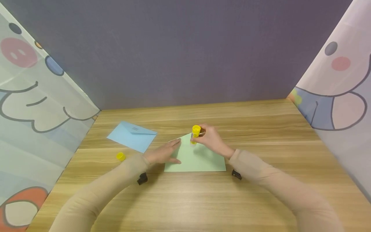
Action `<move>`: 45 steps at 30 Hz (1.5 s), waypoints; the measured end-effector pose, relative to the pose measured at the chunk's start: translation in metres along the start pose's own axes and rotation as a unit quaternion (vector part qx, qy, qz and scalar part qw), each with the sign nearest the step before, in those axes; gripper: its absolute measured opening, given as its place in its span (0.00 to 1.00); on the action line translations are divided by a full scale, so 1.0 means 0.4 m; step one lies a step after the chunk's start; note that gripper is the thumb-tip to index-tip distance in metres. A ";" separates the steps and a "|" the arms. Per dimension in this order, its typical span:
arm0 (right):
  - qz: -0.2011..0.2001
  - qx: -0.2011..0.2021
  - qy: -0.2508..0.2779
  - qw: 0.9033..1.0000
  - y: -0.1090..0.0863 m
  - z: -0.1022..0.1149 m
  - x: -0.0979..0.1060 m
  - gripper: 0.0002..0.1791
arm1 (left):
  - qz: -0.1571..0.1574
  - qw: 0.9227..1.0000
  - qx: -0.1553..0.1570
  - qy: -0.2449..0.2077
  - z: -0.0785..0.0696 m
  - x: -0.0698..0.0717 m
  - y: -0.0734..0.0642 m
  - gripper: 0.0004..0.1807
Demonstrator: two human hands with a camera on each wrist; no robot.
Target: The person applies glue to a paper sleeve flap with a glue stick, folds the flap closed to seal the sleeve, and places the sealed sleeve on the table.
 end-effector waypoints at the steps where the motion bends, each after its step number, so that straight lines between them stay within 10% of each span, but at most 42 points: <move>1: -0.003 0.006 -0.011 1.000 0.001 0.002 -0.001 0.21 | -0.001 1.000 0.000 -0.003 0.000 0.001 0.000 0.48; 45: 0.055 0.101 -0.155 0.981 0.035 0.016 -0.155 0.15 | -0.009 1.000 0.004 -0.013 0.000 0.001 -0.003 0.48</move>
Point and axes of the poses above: each hand's wrist, its own y-axis towards the middle knuckle, its own x-axis out of the back of the hand, z = x × y, the point moved 8 cm from there along y, towards the middle knuckle, and after that the axes turned 14 degrees about -x, right-handed, at the moved point
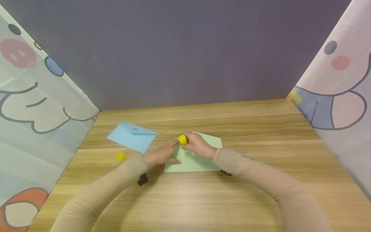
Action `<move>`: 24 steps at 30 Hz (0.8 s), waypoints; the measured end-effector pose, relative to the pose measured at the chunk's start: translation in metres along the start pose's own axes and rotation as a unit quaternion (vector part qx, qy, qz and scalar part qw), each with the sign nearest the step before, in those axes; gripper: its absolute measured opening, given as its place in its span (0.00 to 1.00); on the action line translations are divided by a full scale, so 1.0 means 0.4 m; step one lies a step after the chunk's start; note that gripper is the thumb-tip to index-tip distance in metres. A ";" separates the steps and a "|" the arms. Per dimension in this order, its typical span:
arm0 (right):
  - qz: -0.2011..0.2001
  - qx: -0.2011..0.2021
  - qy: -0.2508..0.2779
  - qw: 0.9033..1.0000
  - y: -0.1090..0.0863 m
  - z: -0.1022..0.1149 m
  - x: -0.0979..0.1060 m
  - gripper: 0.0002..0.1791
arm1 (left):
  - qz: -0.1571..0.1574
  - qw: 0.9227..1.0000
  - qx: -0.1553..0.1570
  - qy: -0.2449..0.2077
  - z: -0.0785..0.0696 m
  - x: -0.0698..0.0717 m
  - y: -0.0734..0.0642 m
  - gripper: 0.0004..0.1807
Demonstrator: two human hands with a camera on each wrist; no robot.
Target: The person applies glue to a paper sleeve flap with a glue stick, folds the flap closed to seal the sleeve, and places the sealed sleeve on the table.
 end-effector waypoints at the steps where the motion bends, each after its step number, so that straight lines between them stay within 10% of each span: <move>1: 0.001 0.000 -0.002 1.000 0.000 0.001 -0.001 0.15 | -0.001 1.000 0.000 -0.002 0.000 0.000 0.000 0.48; 24: -0.030 0.001 -0.031 0.999 -0.052 -0.049 0.056 0.16 | 0.001 1.000 -0.007 0.006 0.005 -0.006 0.002 0.48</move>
Point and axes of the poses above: each hand's wrist, its own y-axis towards the middle knuckle, its own x-axis out of the back of the hand, z = x × y, the point moved 8 cm from there along y, towards the middle knuckle, and after that the axes turned 14 degrees about -x, right-handed, at the moved point
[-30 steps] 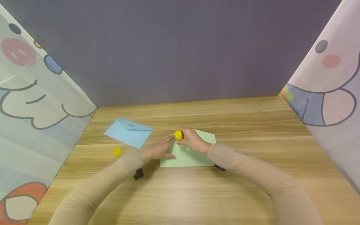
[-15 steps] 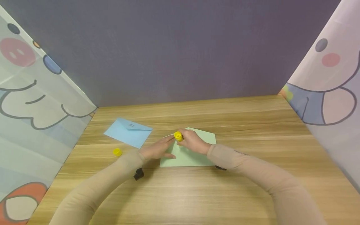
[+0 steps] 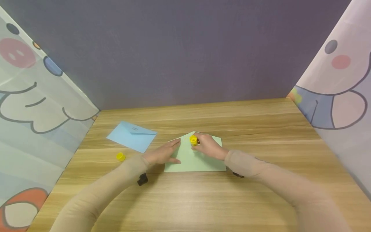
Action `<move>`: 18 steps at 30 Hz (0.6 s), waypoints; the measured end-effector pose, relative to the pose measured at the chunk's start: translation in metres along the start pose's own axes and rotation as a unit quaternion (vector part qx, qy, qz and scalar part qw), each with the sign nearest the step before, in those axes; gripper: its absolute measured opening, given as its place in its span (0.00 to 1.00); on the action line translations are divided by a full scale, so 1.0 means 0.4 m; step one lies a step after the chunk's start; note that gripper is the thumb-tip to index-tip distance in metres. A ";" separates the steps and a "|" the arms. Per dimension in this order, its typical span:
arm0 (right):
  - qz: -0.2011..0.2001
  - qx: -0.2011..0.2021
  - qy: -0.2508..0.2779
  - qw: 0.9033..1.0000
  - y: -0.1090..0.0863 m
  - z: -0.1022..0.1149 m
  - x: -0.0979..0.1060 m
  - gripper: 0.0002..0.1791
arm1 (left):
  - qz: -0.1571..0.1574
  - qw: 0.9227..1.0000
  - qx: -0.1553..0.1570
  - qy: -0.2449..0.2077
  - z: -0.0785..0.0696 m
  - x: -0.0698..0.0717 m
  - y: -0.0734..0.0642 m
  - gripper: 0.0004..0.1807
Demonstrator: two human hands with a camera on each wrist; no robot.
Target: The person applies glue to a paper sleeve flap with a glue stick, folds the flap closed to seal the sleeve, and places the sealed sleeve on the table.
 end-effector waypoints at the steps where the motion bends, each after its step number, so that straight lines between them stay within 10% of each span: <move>1: -0.004 -0.003 0.000 1.000 -0.003 -0.006 0.005 0.16 | 0.001 1.000 0.001 -0.002 0.001 -0.001 0.000 0.48; 18: -0.023 0.004 -0.011 1.000 -0.020 -0.021 0.025 0.16 | 0.000 1.000 0.003 -0.010 -0.004 0.001 0.000 0.48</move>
Point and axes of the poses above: each hand's wrist, its own y-axis towards the middle knuckle, its own x-axis out of the back of the hand, z = x × y, the point moved 8 cm from there along y, towards the middle knuckle, and after that the axes turned 14 degrees about -x, right-handed, at the moved point
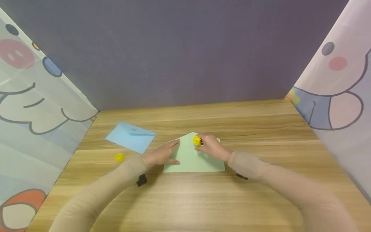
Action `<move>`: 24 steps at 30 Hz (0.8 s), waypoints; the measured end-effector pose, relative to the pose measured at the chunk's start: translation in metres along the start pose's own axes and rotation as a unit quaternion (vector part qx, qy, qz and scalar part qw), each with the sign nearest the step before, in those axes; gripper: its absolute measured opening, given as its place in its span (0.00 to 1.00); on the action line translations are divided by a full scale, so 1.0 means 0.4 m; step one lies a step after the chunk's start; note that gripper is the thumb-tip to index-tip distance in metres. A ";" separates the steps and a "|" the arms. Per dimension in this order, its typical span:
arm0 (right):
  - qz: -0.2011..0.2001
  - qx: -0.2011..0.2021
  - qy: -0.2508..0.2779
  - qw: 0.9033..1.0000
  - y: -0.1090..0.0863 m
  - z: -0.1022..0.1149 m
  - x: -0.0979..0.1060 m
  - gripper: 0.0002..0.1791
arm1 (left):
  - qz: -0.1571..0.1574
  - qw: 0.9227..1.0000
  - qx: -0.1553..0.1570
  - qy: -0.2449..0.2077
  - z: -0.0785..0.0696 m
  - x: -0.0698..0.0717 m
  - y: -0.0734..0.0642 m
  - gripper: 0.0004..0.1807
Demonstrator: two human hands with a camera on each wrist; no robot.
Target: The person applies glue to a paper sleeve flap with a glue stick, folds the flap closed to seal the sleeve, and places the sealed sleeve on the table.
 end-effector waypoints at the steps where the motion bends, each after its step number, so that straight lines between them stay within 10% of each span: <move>1: 0.001 0.001 -0.001 1.000 0.003 0.006 -0.005 0.16 | -0.001 1.000 0.000 0.001 0.000 0.000 0.000 0.48; 24: 0.053 -0.019 -0.003 0.998 0.060 0.070 -0.074 0.19 | -0.001 1.000 -0.008 0.017 -0.002 0.002 -0.002 0.47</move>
Point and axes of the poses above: each hand's wrist, its own y-axis towards the middle knuckle, its own x-axis out of the back of the hand, z = x × y, the point moved 8 cm from there along y, towards the middle knuckle, and after that the axes turned 14 degrees about -x, right-handed, at the moved point
